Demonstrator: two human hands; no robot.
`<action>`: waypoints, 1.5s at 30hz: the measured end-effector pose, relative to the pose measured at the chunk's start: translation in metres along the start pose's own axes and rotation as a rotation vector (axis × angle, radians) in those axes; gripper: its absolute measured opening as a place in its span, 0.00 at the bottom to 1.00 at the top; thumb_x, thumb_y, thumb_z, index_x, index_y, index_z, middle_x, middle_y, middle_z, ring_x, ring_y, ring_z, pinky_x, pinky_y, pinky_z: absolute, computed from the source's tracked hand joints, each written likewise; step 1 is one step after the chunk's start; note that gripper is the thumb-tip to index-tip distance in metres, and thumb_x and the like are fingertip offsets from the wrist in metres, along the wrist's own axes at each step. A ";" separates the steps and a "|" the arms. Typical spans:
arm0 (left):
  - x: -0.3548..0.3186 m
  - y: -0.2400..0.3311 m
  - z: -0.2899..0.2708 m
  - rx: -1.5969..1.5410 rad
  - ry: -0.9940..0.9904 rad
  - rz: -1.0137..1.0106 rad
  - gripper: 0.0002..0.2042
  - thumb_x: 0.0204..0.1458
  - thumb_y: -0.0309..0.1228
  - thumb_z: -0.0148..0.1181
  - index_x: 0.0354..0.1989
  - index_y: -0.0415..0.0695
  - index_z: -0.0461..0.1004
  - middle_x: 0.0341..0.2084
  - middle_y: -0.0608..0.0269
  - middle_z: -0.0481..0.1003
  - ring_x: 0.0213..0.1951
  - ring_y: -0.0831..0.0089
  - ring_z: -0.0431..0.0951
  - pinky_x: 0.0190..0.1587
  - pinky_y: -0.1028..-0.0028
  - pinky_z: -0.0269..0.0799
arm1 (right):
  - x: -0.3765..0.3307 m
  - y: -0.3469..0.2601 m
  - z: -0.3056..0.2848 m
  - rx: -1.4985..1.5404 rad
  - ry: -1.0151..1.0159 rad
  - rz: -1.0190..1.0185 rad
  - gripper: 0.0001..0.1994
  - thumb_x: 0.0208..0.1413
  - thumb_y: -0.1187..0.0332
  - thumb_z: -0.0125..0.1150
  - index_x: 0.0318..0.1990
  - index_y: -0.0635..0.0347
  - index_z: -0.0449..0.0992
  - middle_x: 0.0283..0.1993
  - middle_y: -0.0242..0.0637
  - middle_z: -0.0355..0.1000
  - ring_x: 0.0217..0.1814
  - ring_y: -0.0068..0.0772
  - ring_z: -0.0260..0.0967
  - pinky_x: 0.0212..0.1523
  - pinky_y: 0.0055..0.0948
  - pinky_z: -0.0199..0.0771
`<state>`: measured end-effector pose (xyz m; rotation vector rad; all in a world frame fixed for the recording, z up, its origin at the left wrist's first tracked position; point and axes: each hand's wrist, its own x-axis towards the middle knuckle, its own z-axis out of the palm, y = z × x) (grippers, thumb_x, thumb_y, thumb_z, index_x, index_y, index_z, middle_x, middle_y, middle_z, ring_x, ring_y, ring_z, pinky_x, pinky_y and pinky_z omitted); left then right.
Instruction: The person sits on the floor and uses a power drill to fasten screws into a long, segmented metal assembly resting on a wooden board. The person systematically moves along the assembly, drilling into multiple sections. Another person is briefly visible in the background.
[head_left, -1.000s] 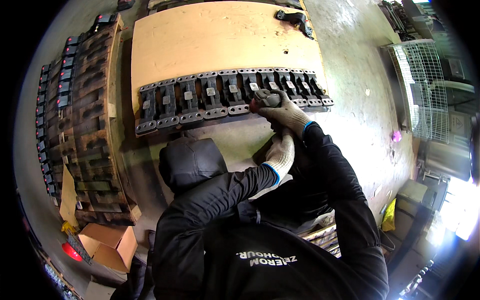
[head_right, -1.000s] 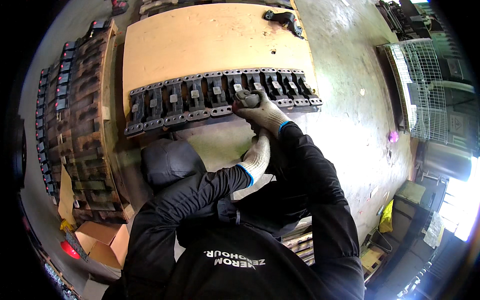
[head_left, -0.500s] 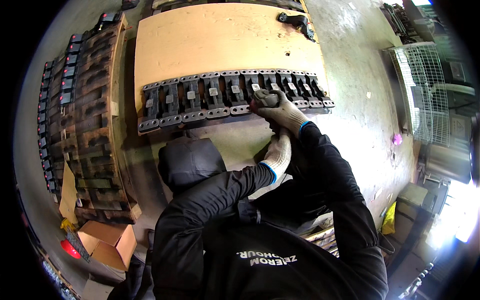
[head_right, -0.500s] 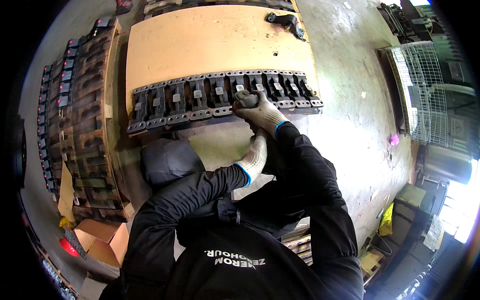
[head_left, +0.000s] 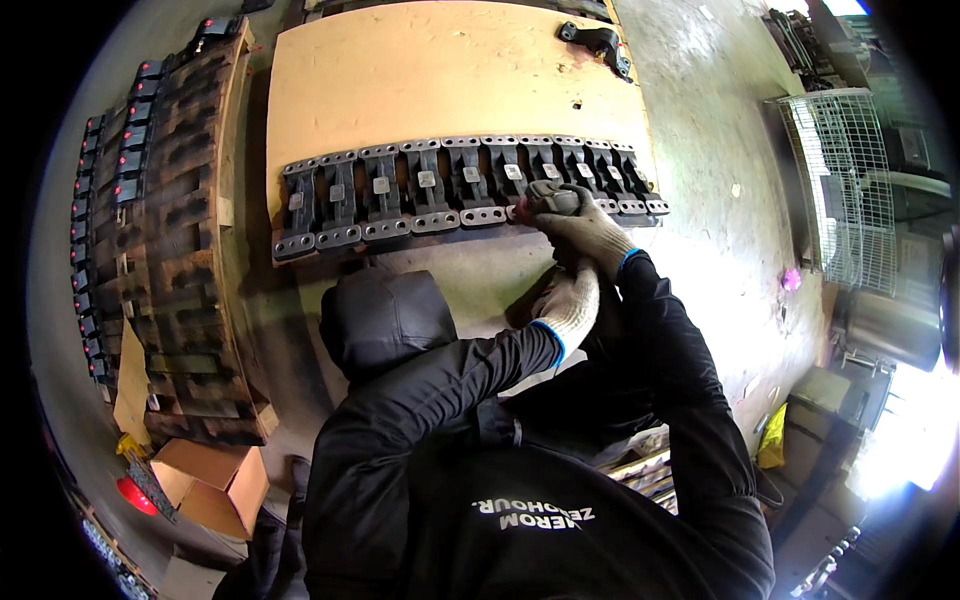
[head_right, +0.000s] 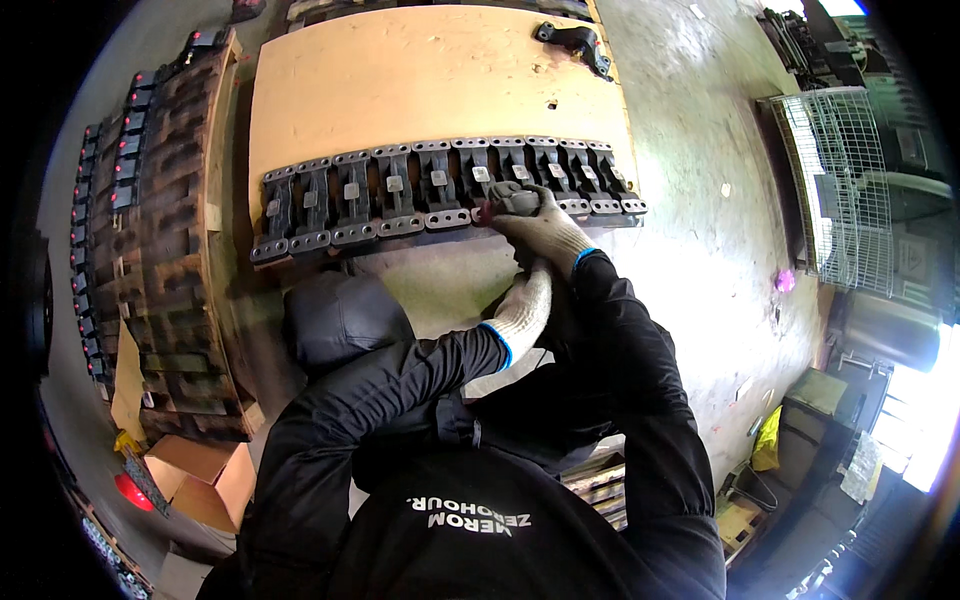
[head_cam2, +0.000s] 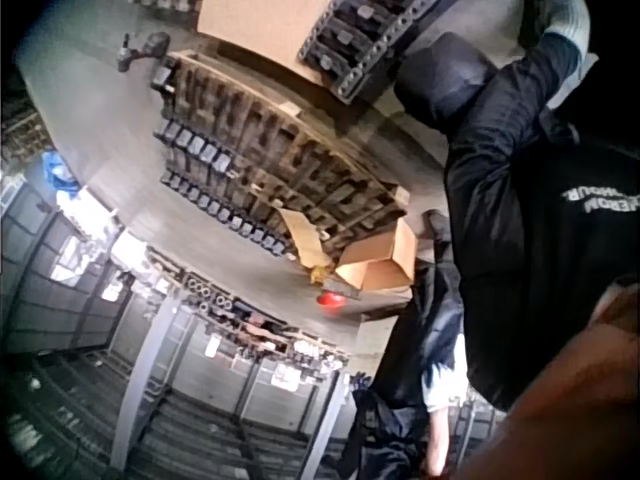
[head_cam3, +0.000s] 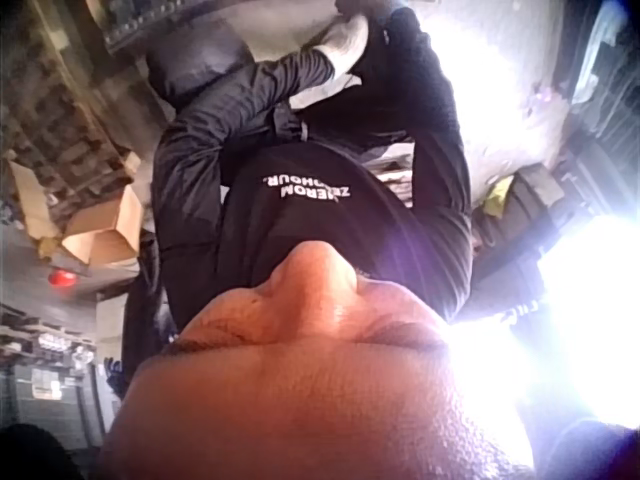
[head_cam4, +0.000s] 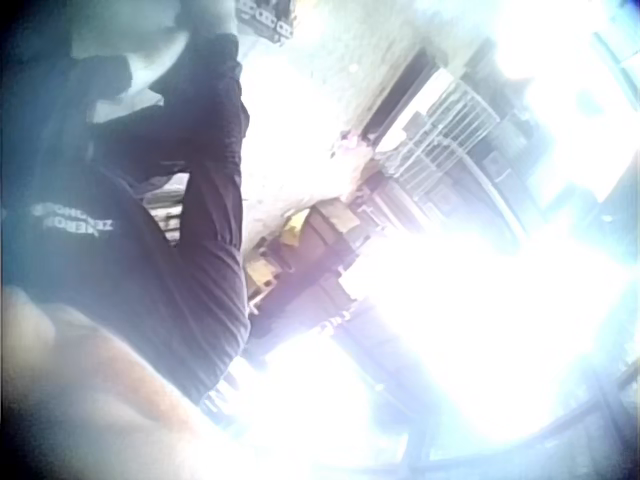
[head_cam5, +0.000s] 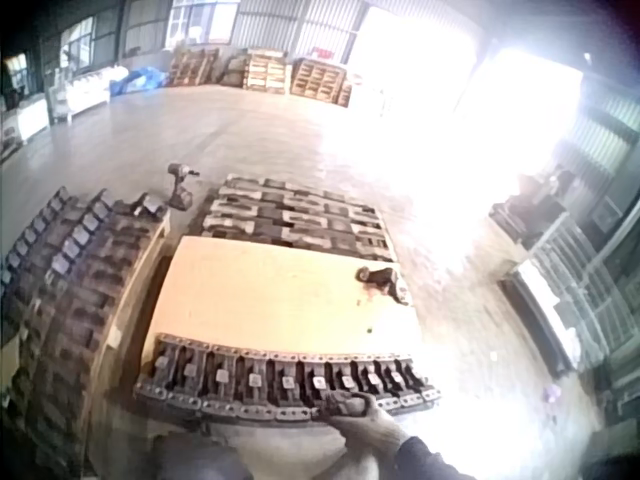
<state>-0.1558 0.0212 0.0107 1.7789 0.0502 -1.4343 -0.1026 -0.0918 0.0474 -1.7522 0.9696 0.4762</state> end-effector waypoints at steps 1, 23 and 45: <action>0.002 0.000 0.002 -0.017 0.012 0.014 0.43 0.65 0.65 0.29 0.70 0.37 0.63 0.65 0.36 0.69 0.67 0.45 0.68 0.68 0.56 0.62 | 0.002 0.001 -0.002 0.003 0.006 -0.005 0.53 0.45 0.52 0.82 0.71 0.70 0.53 0.41 0.43 0.77 0.34 0.29 0.76 0.34 0.31 0.80; 0.012 -0.006 0.003 -0.208 -0.033 -0.072 0.46 0.62 0.69 0.27 0.70 0.39 0.63 0.67 0.32 0.65 0.70 0.36 0.62 0.72 0.47 0.55 | -0.001 -0.012 0.007 -0.037 -0.043 -0.031 0.52 0.44 0.50 0.82 0.70 0.69 0.57 0.46 0.44 0.77 0.38 0.30 0.76 0.39 0.30 0.81; -0.028 0.038 -0.004 -0.184 -0.019 0.021 0.45 0.64 0.68 0.28 0.71 0.37 0.60 0.69 0.34 0.62 0.73 0.39 0.58 0.74 0.49 0.52 | 0.018 0.005 -0.022 -0.159 0.100 -0.002 0.60 0.40 0.46 0.83 0.72 0.71 0.51 0.48 0.47 0.78 0.44 0.32 0.77 0.47 0.30 0.79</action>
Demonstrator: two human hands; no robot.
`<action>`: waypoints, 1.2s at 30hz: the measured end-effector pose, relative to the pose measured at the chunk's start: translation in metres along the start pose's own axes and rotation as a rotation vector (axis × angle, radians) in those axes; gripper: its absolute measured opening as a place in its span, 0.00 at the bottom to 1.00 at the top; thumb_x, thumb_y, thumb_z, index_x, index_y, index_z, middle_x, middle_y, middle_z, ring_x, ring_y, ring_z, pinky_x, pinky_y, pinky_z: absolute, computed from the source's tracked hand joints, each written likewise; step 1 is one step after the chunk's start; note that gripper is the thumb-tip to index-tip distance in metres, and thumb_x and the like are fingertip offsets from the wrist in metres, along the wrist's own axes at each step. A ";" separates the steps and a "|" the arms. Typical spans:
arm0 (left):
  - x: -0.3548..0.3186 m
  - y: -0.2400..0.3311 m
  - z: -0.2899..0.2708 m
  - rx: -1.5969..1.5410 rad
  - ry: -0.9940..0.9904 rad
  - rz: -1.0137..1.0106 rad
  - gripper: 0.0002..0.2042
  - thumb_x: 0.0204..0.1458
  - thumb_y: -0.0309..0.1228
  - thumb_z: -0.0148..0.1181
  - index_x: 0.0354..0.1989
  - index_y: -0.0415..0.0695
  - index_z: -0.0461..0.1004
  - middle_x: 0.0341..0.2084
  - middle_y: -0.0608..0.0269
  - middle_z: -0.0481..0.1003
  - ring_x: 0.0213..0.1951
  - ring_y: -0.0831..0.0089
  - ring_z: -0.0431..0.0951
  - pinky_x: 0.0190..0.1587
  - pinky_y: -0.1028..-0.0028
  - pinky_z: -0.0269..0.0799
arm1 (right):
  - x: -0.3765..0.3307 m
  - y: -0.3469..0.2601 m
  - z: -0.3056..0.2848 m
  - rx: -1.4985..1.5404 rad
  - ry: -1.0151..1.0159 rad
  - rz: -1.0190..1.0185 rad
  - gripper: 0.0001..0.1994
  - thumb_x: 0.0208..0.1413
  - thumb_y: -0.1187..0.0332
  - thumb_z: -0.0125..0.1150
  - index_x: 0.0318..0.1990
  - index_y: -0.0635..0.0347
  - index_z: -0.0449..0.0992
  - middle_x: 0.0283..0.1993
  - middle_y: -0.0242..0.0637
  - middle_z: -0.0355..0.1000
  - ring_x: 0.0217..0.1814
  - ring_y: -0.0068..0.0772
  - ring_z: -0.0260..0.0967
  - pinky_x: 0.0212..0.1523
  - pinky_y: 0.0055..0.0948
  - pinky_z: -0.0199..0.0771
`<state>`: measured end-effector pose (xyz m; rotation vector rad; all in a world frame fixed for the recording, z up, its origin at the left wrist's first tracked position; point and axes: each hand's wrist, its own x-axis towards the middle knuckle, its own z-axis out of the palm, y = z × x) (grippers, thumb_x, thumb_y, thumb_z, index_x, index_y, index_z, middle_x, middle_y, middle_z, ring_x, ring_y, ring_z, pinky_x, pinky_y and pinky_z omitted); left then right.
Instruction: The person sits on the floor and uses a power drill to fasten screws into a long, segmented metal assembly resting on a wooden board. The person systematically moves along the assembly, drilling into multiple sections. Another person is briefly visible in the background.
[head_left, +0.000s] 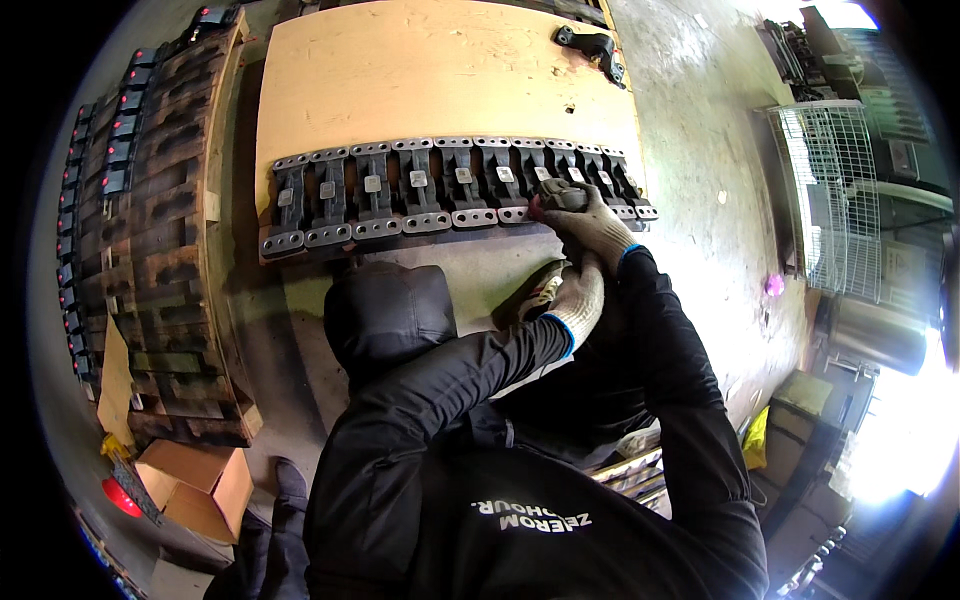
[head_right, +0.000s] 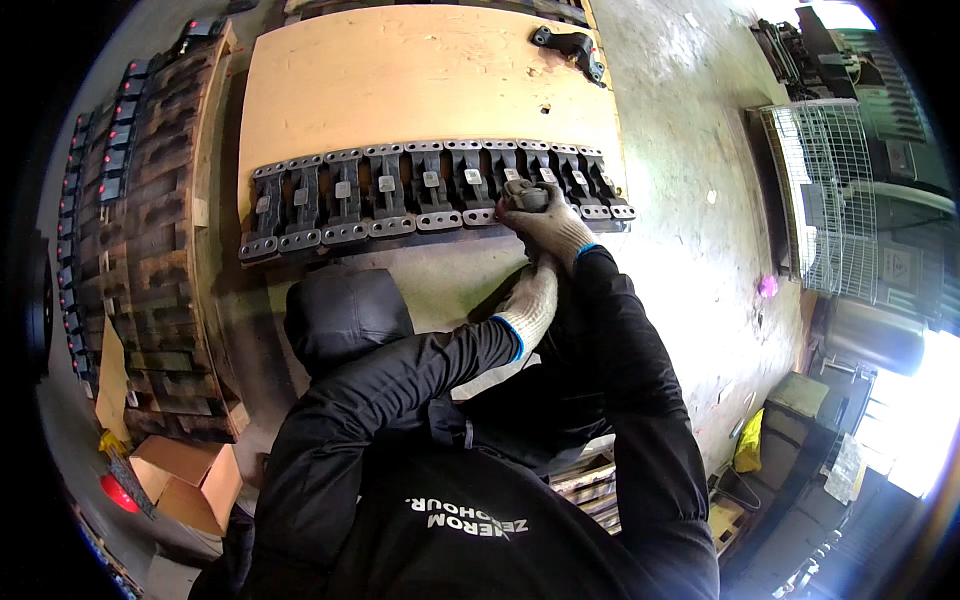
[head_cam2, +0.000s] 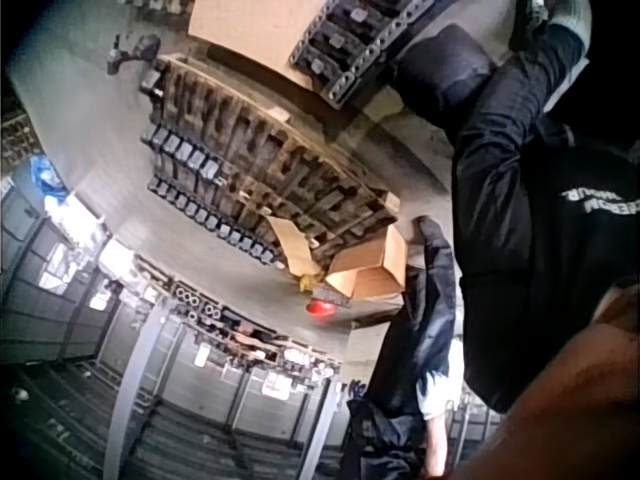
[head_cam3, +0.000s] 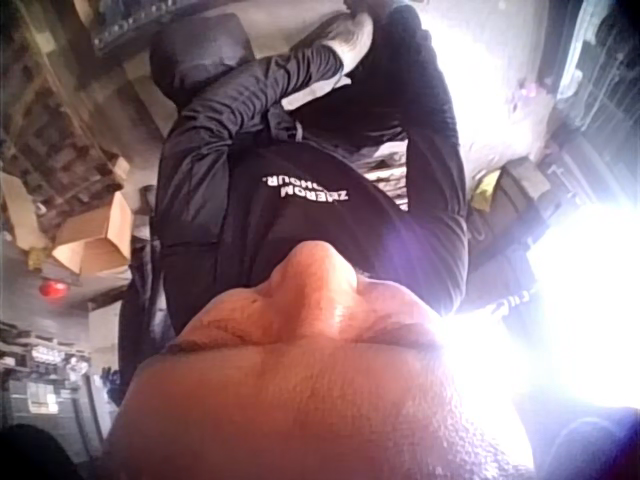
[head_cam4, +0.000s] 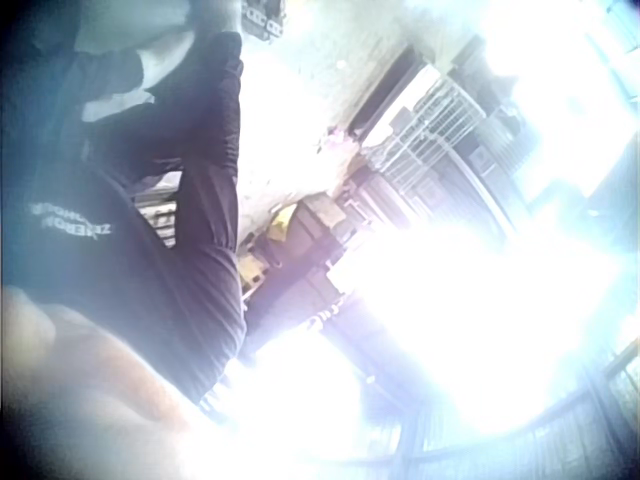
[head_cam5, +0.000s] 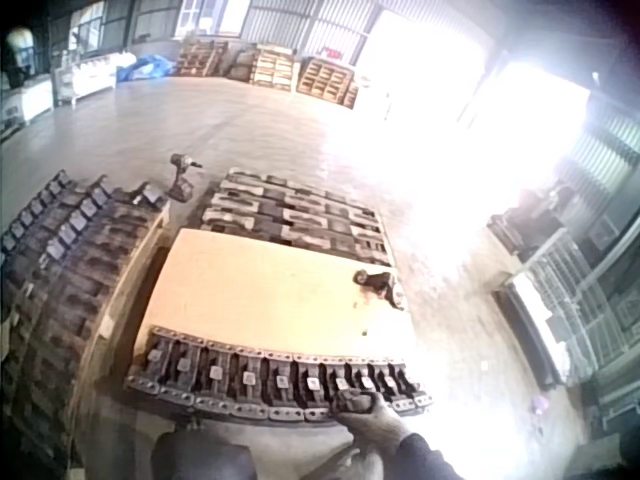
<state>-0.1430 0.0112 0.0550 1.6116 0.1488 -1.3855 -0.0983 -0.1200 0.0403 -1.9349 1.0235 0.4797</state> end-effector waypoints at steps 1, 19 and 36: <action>0.002 -0.001 0.001 -0.032 0.005 -0.010 0.45 0.64 0.68 0.27 0.71 0.37 0.60 0.69 0.34 0.62 0.73 0.39 0.58 0.74 0.49 0.52 | -0.002 -0.004 0.002 -0.011 0.000 -0.004 0.59 0.40 0.46 0.83 0.72 0.71 0.52 0.47 0.46 0.78 0.43 0.31 0.77 0.46 0.30 0.80; 0.039 -0.033 0.012 -0.067 0.002 0.007 0.46 0.63 0.69 0.28 0.72 0.37 0.57 0.70 0.31 0.60 0.74 0.38 0.55 0.74 0.48 0.51 | -0.016 -0.026 0.010 -0.081 -0.026 -0.023 0.59 0.41 0.40 0.81 0.73 0.69 0.55 0.48 0.48 0.78 0.44 0.33 0.78 0.47 0.31 0.80; 0.054 -0.033 0.015 0.050 0.051 -0.149 0.46 0.63 0.70 0.30 0.70 0.37 0.62 0.68 0.38 0.65 0.71 0.43 0.62 0.70 0.55 0.59 | -0.011 -0.030 0.011 -0.110 -0.091 -0.003 0.60 0.39 0.41 0.81 0.74 0.66 0.53 0.52 0.48 0.77 0.47 0.33 0.77 0.50 0.30 0.79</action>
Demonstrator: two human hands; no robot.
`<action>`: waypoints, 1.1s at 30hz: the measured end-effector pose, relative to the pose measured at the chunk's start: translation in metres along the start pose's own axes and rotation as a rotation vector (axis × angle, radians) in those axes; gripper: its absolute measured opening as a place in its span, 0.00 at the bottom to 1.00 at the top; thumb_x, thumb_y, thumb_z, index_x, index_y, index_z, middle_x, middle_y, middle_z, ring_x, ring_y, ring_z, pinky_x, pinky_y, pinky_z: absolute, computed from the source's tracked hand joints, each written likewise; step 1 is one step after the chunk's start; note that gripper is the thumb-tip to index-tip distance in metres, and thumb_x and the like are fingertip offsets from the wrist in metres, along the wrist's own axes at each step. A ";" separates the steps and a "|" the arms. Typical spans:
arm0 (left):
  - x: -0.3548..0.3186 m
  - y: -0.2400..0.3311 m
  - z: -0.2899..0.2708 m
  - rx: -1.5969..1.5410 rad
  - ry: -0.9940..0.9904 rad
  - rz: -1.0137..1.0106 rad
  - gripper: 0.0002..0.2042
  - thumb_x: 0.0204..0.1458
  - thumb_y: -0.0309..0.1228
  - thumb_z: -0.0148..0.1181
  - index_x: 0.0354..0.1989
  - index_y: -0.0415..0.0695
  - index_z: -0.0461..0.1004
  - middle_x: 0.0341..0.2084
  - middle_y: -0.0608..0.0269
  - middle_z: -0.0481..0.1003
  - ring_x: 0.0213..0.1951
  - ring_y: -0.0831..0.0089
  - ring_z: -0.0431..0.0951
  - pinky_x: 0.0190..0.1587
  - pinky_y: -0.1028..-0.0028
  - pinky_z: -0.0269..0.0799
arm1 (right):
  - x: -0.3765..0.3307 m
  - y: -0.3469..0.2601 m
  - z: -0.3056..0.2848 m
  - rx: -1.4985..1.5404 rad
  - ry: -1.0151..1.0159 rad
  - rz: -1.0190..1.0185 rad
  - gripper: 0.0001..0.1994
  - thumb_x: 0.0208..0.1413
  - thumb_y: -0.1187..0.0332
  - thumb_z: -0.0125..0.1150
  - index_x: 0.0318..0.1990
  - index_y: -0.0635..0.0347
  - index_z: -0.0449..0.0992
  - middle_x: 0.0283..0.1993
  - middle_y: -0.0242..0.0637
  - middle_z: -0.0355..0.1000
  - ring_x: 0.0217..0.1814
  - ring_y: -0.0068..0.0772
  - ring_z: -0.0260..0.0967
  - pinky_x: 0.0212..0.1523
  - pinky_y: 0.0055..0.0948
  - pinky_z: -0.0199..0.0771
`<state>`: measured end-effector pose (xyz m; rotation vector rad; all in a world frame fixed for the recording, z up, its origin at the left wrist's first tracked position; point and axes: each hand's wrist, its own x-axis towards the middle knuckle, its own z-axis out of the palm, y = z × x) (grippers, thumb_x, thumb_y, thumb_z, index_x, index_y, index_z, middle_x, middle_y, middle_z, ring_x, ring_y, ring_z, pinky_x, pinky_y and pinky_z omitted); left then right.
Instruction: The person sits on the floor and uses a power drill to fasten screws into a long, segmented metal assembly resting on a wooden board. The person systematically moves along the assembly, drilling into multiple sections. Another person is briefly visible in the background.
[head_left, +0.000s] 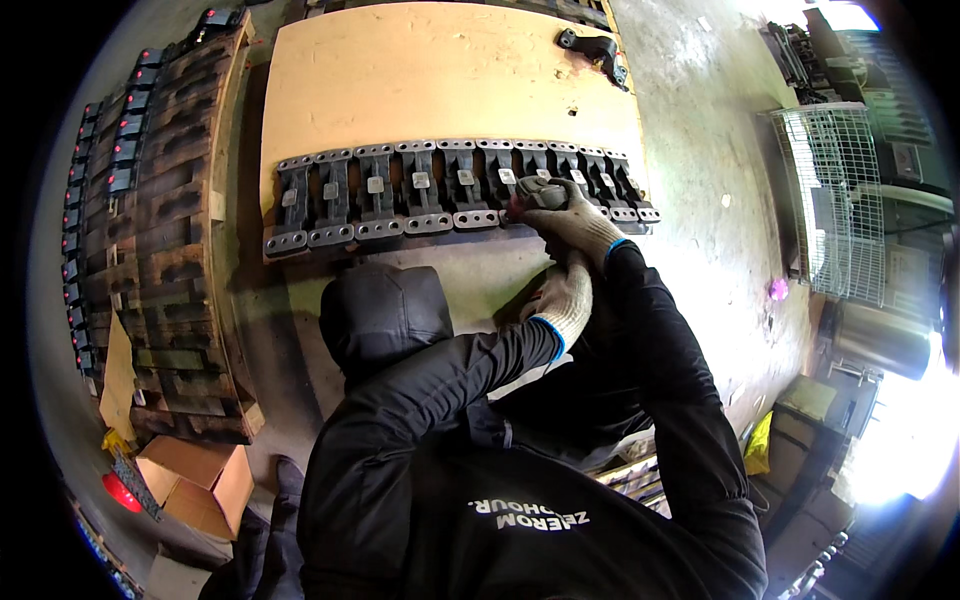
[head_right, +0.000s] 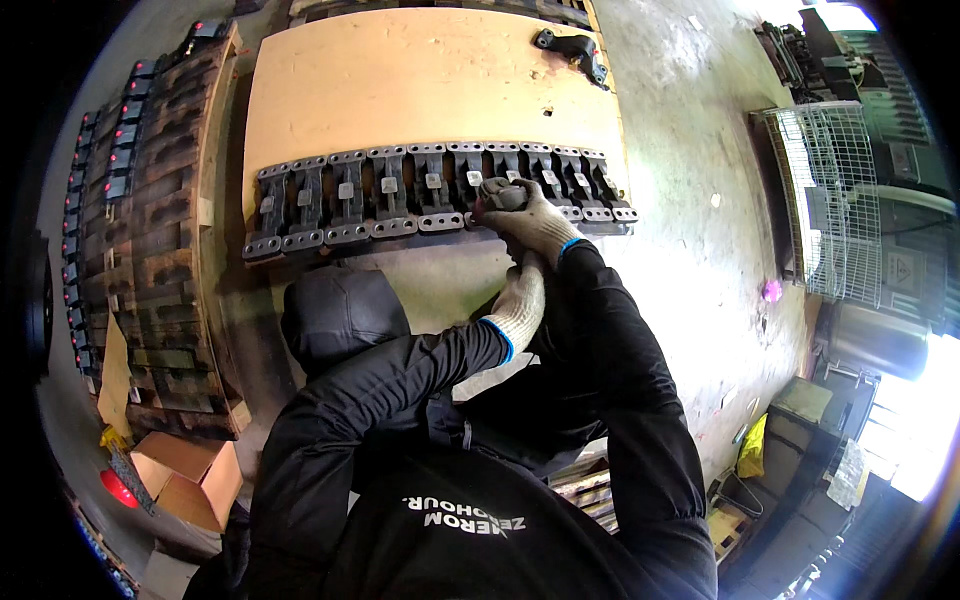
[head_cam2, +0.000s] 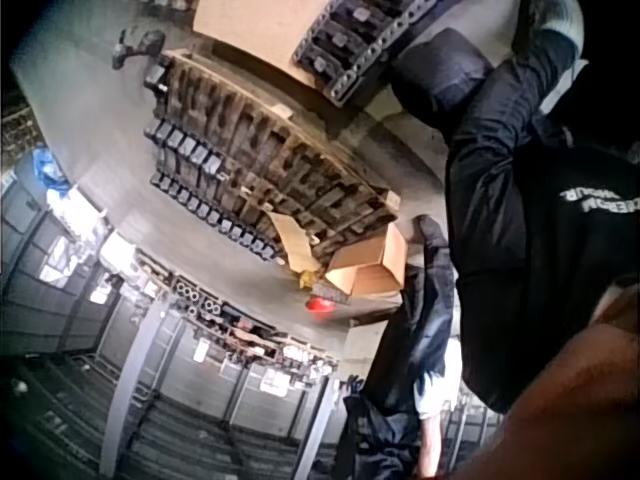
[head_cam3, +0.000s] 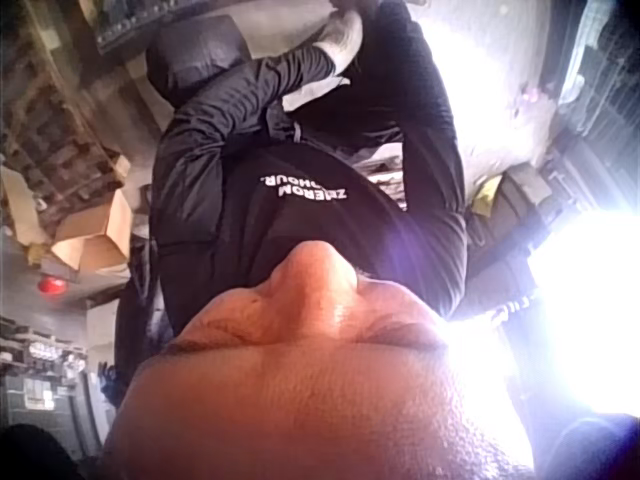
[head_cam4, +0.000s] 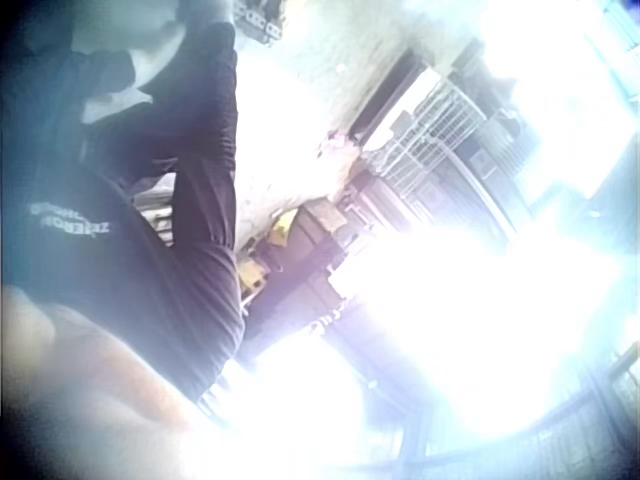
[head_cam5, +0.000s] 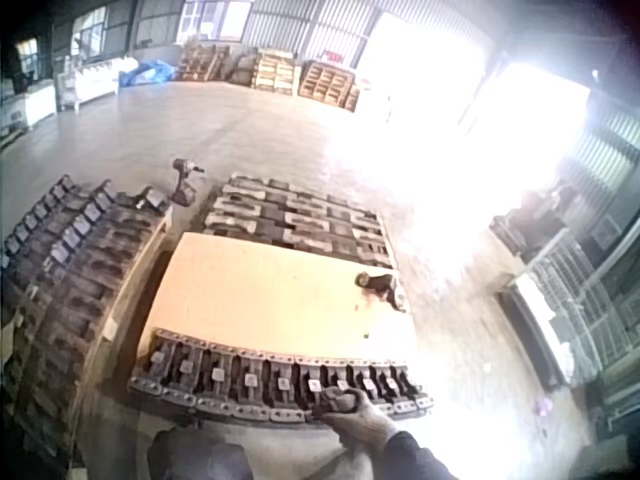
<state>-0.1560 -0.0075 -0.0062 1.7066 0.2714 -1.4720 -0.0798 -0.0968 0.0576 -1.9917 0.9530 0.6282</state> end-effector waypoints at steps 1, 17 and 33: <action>0.002 -0.003 0.000 -0.038 -0.017 0.050 0.45 0.64 0.69 0.30 0.70 0.37 0.62 0.67 0.39 0.66 0.71 0.44 0.63 0.70 0.56 0.59 | -0.002 0.002 0.000 0.021 0.002 -0.024 0.60 0.40 0.41 0.81 0.74 0.66 0.52 0.52 0.48 0.77 0.47 0.33 0.77 0.51 0.29 0.79; -0.053 0.017 -0.011 -0.015 -0.062 0.179 0.44 0.65 0.65 0.30 0.72 0.34 0.58 0.70 0.32 0.60 0.74 0.40 0.57 0.75 0.50 0.51 | -0.001 0.028 -0.013 0.008 0.129 0.017 0.60 0.41 0.46 0.83 0.73 0.72 0.50 0.55 0.49 0.77 0.52 0.35 0.77 0.55 0.32 0.78; -0.044 0.020 -0.015 -0.041 -0.113 0.119 0.40 0.66 0.64 0.32 0.72 0.42 0.62 0.71 0.43 0.63 0.74 0.47 0.59 0.75 0.57 0.52 | -0.009 0.019 -0.011 0.137 0.116 0.012 0.57 0.43 0.50 0.82 0.73 0.69 0.52 0.55 0.47 0.77 0.50 0.32 0.76 0.55 0.31 0.78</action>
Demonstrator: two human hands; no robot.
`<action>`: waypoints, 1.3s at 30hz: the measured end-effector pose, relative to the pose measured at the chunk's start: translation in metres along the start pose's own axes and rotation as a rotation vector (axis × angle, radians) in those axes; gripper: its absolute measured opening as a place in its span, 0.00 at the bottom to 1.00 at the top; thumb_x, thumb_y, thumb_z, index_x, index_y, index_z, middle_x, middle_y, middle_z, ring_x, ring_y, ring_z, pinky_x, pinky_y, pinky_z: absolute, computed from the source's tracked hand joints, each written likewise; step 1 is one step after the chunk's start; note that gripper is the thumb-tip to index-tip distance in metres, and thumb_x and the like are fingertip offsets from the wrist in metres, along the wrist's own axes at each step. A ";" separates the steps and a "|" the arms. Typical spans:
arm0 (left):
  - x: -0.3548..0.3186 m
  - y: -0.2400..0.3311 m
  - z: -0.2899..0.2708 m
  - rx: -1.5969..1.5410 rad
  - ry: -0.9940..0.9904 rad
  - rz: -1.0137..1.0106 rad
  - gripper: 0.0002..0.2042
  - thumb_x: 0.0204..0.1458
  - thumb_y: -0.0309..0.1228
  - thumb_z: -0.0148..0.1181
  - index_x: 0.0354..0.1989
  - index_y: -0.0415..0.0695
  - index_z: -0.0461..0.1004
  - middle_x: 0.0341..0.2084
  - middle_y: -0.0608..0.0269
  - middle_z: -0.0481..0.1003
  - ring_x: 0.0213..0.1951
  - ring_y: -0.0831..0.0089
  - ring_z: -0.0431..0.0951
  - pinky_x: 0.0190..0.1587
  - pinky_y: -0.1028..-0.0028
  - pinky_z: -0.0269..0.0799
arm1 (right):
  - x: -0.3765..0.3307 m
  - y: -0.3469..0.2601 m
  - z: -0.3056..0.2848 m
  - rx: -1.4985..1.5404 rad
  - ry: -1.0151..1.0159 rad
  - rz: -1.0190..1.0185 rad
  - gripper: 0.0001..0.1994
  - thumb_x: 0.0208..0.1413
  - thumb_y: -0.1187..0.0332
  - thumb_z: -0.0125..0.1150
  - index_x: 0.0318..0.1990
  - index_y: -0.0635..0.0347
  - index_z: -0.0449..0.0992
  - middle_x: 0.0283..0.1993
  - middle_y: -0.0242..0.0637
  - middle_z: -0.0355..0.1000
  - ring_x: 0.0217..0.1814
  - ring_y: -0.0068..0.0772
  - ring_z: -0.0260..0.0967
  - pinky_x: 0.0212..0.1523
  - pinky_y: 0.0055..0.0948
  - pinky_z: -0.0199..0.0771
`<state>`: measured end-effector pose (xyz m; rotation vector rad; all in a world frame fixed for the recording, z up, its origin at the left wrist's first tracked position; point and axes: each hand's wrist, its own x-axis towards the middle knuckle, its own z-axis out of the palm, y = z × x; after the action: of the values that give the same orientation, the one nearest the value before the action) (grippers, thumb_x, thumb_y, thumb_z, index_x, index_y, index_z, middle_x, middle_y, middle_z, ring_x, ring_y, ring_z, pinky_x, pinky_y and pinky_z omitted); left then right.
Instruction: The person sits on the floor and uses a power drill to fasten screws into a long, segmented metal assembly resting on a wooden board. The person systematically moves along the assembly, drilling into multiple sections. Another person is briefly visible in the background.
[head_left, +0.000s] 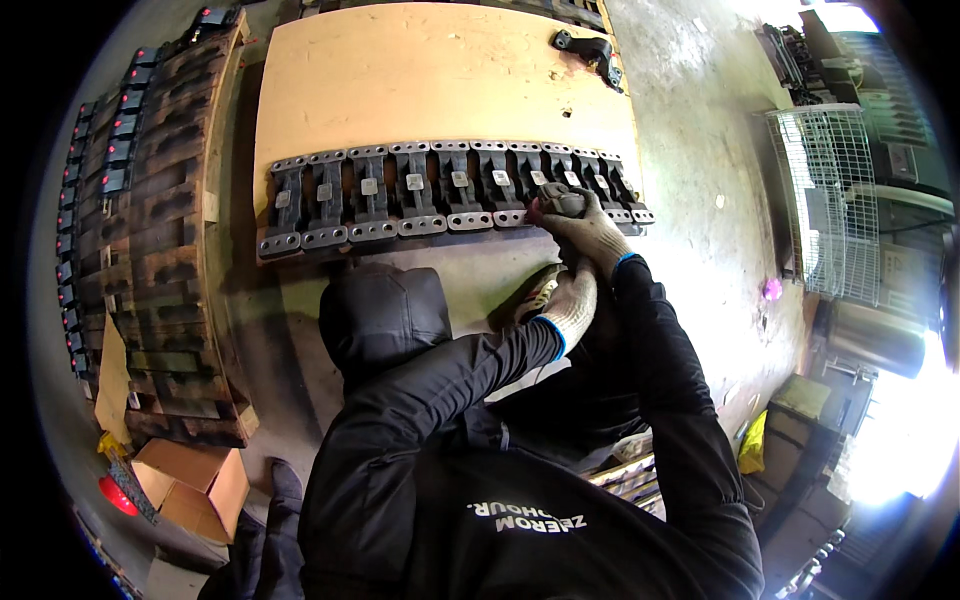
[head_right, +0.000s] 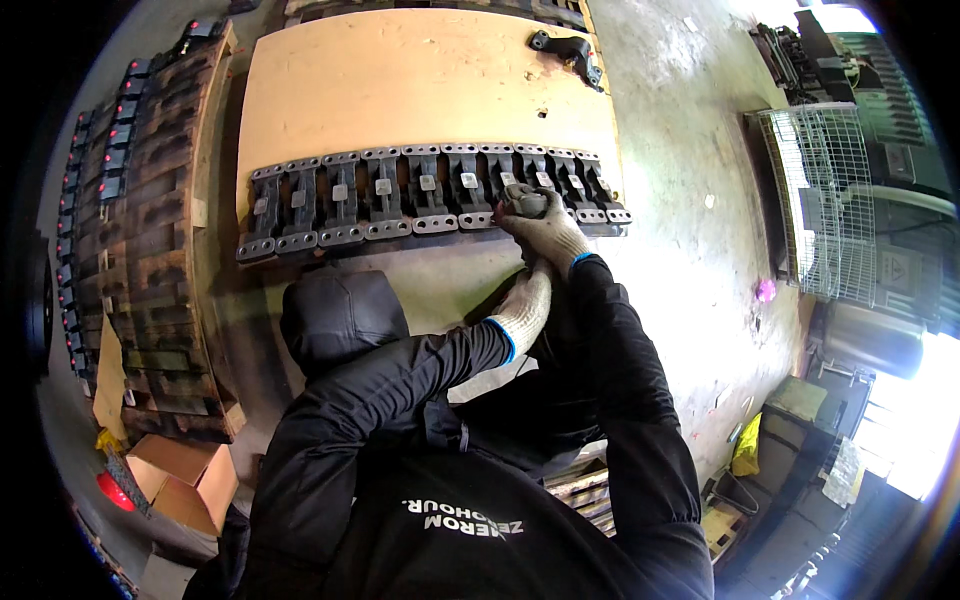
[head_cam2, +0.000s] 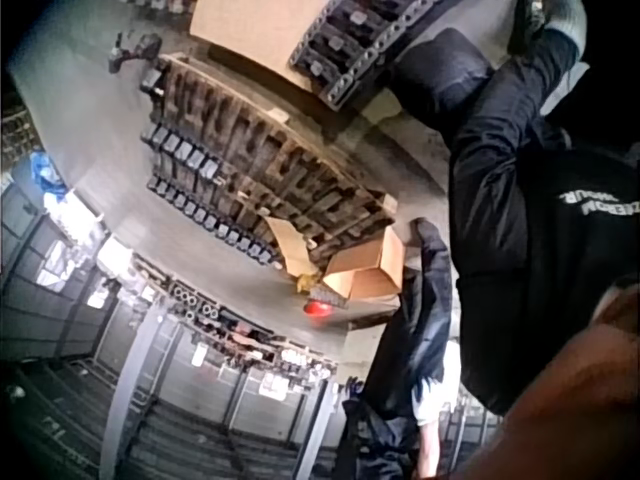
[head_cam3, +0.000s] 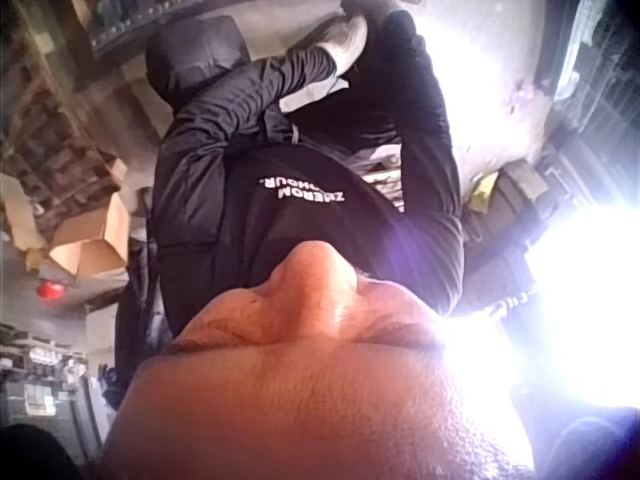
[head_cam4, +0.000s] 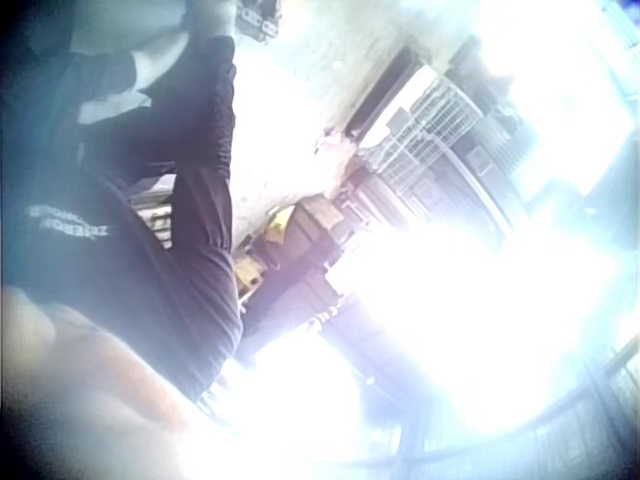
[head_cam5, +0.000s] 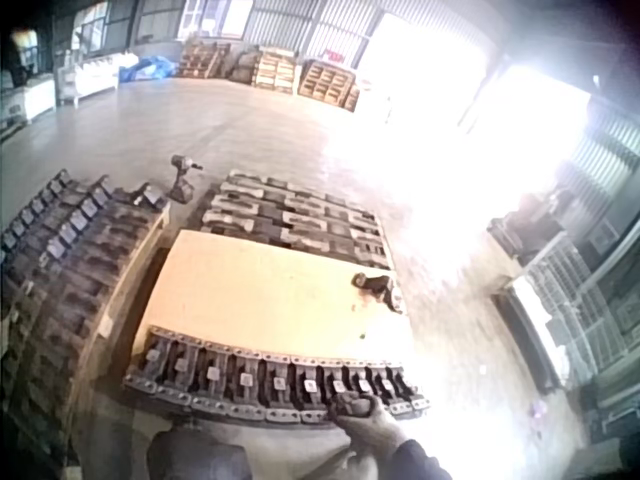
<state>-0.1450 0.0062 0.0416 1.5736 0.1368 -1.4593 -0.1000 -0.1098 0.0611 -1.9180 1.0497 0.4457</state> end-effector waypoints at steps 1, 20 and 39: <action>0.003 -0.002 0.001 -0.015 -0.004 -0.019 0.40 0.66 0.64 0.31 0.72 0.43 0.62 0.71 0.43 0.63 0.74 0.48 0.59 0.75 0.57 0.52 | -0.001 -0.001 0.000 -0.055 0.008 -0.008 0.57 0.43 0.50 0.82 0.73 0.69 0.52 0.55 0.47 0.77 0.51 0.32 0.76 0.55 0.31 0.78; -0.004 0.001 -0.001 -0.011 -0.035 -0.011 0.42 0.65 0.66 0.30 0.75 0.43 0.57 0.73 0.42 0.60 0.75 0.45 0.57 0.74 0.57 0.53 | 0.005 0.014 0.003 0.049 -0.013 -0.007 0.57 0.39 0.49 0.83 0.70 0.72 0.55 0.54 0.49 0.77 0.51 0.33 0.77 0.54 0.30 0.78; 0.008 0.006 0.017 0.144 -0.062 0.027 0.44 0.64 0.67 0.30 0.74 0.40 0.58 0.73 0.40 0.59 0.75 0.43 0.55 0.75 0.52 0.51 | 0.017 0.044 -0.021 0.146 0.096 0.055 0.59 0.41 0.51 0.84 0.75 0.67 0.49 0.53 0.50 0.76 0.45 0.35 0.78 0.46 0.33 0.81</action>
<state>-0.1507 -0.0131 0.0411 1.6360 -0.0261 -1.5239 -0.1276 -0.1466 0.0386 -1.7989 1.1666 0.3013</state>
